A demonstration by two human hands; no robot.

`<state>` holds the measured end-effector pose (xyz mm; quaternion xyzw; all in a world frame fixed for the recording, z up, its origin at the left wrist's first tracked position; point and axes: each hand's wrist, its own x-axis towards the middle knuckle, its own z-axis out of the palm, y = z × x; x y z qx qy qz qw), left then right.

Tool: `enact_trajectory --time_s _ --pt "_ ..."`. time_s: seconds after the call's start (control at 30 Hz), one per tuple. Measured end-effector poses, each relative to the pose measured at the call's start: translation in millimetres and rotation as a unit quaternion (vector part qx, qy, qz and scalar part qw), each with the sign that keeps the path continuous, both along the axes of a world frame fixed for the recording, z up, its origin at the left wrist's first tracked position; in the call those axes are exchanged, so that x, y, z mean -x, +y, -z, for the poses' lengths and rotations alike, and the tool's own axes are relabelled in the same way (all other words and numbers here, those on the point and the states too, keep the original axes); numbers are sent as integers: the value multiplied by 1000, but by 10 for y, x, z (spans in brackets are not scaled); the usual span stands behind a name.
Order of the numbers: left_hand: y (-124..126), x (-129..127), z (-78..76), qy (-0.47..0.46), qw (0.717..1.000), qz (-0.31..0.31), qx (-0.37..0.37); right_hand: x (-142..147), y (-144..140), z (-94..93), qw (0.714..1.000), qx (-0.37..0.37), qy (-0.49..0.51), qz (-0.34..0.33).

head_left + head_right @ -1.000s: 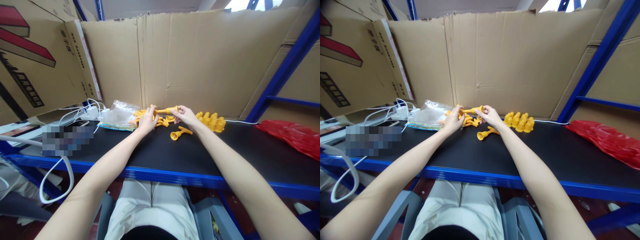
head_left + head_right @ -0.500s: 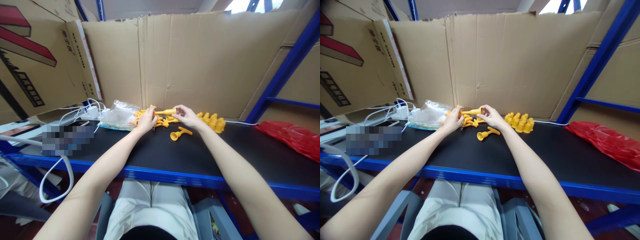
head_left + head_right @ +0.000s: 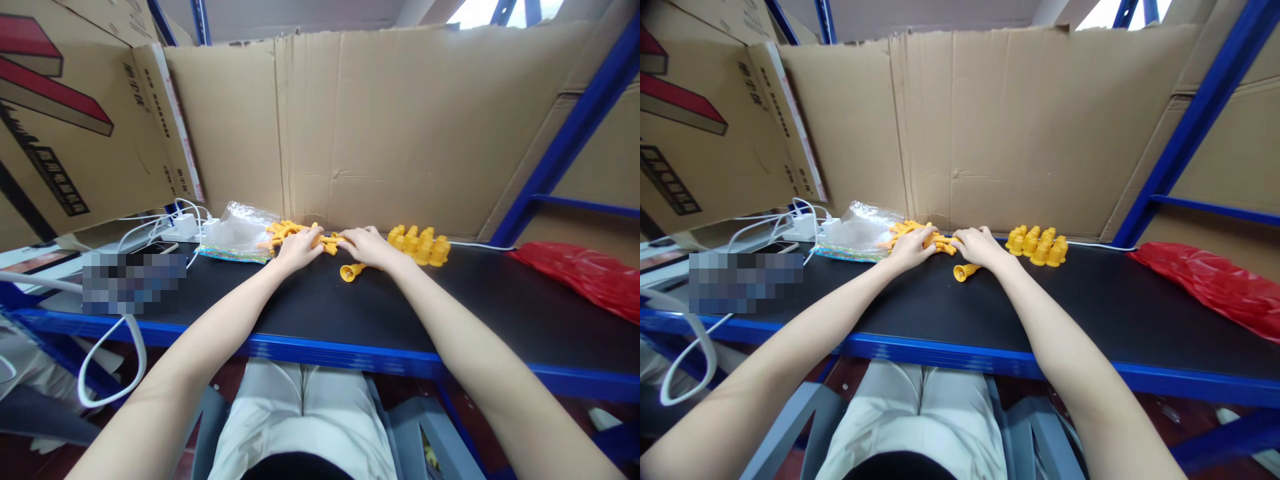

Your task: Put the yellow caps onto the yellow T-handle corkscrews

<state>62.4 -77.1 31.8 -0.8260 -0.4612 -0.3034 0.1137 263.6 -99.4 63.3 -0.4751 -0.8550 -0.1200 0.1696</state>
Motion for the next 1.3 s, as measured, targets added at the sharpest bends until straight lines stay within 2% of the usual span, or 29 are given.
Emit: enact_trajectory --time_s 0.1,0.33,0.57,0.9,1.13,1.3 --pt "-1 -38 25 19 1000 2 -4 23 -11 -8 999 20 -26 25" --pt "-7 -46 12 17 1000 5 2 -5 -14 -30 1000 -24 2 -7" --pt "2 -15 22 27 1000 -4 -12 -26 43 13 997 56 -37 23" --pt "-13 -51 -28 -15 1000 -12 4 -18 -73 -46 994 -100 -40 15" --pt "-41 -5 -63 -10 999 -36 11 -13 -12 12 999 -31 -10 4" --pt "-28 -22 -59 -5 999 -42 20 -55 -22 -28 998 -37 -33 32"
